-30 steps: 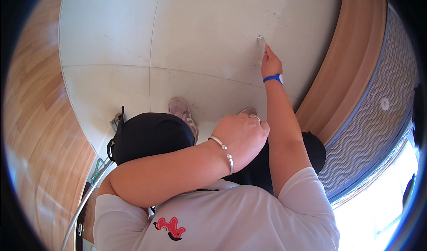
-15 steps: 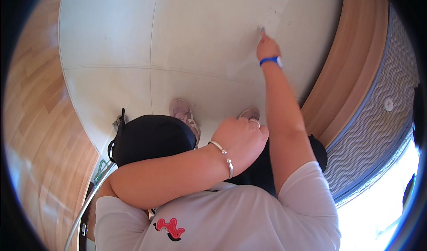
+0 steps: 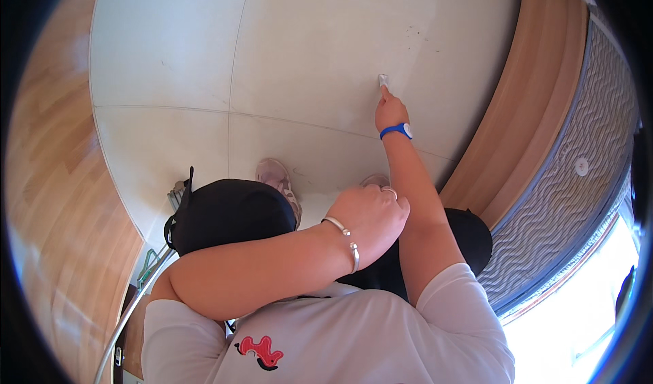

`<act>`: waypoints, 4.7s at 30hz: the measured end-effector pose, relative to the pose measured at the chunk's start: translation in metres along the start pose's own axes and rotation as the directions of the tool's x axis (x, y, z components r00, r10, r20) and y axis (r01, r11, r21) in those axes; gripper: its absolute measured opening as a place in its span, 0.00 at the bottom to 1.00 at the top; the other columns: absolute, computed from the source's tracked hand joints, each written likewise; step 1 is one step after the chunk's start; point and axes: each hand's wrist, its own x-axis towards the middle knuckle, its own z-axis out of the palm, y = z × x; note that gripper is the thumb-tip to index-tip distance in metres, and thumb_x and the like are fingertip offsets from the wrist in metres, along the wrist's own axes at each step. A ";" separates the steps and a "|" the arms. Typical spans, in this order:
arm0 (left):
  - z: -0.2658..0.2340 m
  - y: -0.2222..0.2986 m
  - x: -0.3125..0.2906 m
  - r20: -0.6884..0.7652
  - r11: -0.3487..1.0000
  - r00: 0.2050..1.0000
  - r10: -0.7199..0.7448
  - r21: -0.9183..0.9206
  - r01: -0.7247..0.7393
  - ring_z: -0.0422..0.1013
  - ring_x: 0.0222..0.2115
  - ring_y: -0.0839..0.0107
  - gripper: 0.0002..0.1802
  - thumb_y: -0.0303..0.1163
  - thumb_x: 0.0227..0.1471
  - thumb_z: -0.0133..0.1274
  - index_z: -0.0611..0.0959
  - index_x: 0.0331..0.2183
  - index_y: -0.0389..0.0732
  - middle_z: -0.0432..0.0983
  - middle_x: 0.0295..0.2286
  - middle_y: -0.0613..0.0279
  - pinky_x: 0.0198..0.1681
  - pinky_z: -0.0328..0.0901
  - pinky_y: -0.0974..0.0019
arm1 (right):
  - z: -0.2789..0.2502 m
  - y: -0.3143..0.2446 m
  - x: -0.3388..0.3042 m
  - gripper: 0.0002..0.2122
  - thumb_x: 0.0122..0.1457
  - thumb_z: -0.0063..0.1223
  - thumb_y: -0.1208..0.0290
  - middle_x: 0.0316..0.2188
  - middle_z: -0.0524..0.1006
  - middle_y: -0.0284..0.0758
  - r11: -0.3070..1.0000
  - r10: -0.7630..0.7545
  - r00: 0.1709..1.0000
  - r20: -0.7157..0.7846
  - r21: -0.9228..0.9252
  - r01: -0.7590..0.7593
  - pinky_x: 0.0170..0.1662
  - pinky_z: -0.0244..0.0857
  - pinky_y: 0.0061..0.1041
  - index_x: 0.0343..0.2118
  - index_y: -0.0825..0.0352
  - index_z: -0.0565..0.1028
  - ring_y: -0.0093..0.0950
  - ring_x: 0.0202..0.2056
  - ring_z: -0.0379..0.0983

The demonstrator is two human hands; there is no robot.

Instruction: The person mops a tiled floor with a flat mop, then uses a small tool to scrape a spot on the floor before resuming mopping. The person also moves a mattress slightly to access the area underneath.

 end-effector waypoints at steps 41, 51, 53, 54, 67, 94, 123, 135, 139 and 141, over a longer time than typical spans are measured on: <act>-0.072 -0.022 0.026 -0.766 0.916 0.629 0.131 -0.148 -0.372 0.67 0.22 0.61 0.06 0.25 0.41 0.53 0.74 0.28 0.41 0.70 0.22 0.60 0.24 0.63 0.63 | -0.201 0.012 0.159 0.18 0.52 0.47 0.70 0.36 0.75 0.41 0.925 -0.332 0.874 -0.354 0.060 0.376 0.42 0.65 0.27 0.48 0.60 0.69 0.35 0.37 0.73; -0.070 0.013 0.067 -0.862 0.955 0.499 0.085 -0.072 -0.286 0.64 0.16 0.71 0.09 0.27 0.32 0.58 0.76 0.24 0.43 0.68 0.20 0.68 0.18 0.58 0.71 | -0.222 -0.029 0.276 0.14 0.56 0.38 0.61 0.37 0.74 0.43 0.972 -0.220 0.924 -0.314 -0.145 0.183 0.43 0.65 0.36 0.42 0.55 0.74 0.43 0.39 0.70; -0.068 0.009 0.071 -0.896 0.949 0.435 0.091 -0.055 -0.311 0.62 0.14 0.71 0.08 0.25 0.32 0.56 0.77 0.23 0.42 0.68 0.19 0.67 0.16 0.56 0.71 | -0.248 -0.038 0.309 0.14 0.56 0.38 0.61 0.36 0.74 0.43 0.960 -0.280 0.898 -0.338 -0.117 0.255 0.42 0.65 0.37 0.39 0.56 0.75 0.43 0.39 0.70; -0.066 0.010 0.072 -0.911 0.944 0.402 0.094 -0.046 -0.326 0.61 0.13 0.71 0.08 0.24 0.32 0.55 0.77 0.23 0.41 0.68 0.18 0.66 0.15 0.55 0.72 | -0.254 -0.038 0.322 0.14 0.56 0.38 0.61 0.36 0.74 0.44 0.948 -0.317 0.878 -0.358 -0.092 0.305 0.42 0.65 0.36 0.37 0.57 0.76 0.43 0.39 0.70; -0.060 0.012 0.092 -0.944 0.916 0.327 0.050 -0.087 -0.392 0.62 0.13 0.72 0.09 0.24 0.32 0.55 0.77 0.24 0.40 0.69 0.19 0.66 0.15 0.55 0.72 | -0.268 -0.026 0.323 0.12 0.55 0.42 0.63 0.37 0.75 0.40 0.979 -0.203 0.959 -0.196 -0.068 0.193 0.43 0.65 0.33 0.38 0.56 0.76 0.40 0.39 0.71; -0.061 0.012 0.091 -0.944 0.863 0.319 0.077 -0.098 -0.496 0.63 0.14 0.73 0.10 0.26 0.30 0.57 0.77 0.24 0.41 0.68 0.19 0.67 0.15 0.57 0.72 | -0.264 -0.044 0.344 0.12 0.55 0.42 0.64 0.36 0.75 0.44 0.928 -0.334 0.918 -0.213 -0.243 0.282 0.42 0.65 0.34 0.34 0.64 0.76 0.41 0.39 0.71; -0.041 -0.027 -0.047 -0.596 0.992 0.794 -0.121 -0.087 0.086 0.69 0.28 0.65 0.10 0.30 0.41 0.48 0.75 0.29 0.36 0.71 0.27 0.58 0.29 0.65 0.66 | -0.186 -0.157 0.133 0.16 0.47 0.45 0.74 0.34 0.75 0.44 0.490 -0.635 0.557 0.535 -0.279 0.826 0.41 0.64 0.30 0.41 0.65 0.73 0.39 0.36 0.71; -0.051 -0.038 -0.081 -0.622 0.967 0.742 -0.249 -0.199 0.158 0.70 0.30 0.64 0.12 0.27 0.40 0.48 0.77 0.31 0.33 0.73 0.30 0.55 0.32 0.66 0.67 | -0.188 -0.280 -0.080 0.11 0.60 0.38 0.66 0.16 0.67 0.29 0.809 -0.582 0.536 0.611 0.504 0.304 0.18 0.52 0.14 0.35 0.68 0.70 0.15 0.15 0.59; -0.057 -0.047 -0.087 -0.109 0.904 0.938 -0.329 -0.323 0.279 0.72 0.35 0.65 0.11 0.29 0.38 0.55 0.82 0.30 0.41 0.76 0.31 0.58 0.33 0.67 0.68 | -0.170 -0.279 -0.113 0.14 0.61 0.36 0.64 0.15 0.65 0.28 0.786 -0.514 0.515 0.686 0.617 -0.037 0.17 0.51 0.13 0.35 0.70 0.70 0.14 0.14 0.56; -0.061 -0.046 -0.088 0.068 0.865 0.940 -0.334 -0.374 0.335 0.73 0.37 0.66 0.11 0.30 0.38 0.56 0.83 0.30 0.43 0.77 0.32 0.59 0.33 0.68 0.67 | -0.164 -0.290 -0.113 0.13 0.62 0.35 0.64 0.15 0.64 0.28 0.752 -0.538 0.471 0.700 0.650 -0.107 0.17 0.49 0.13 0.35 0.70 0.70 0.14 0.14 0.54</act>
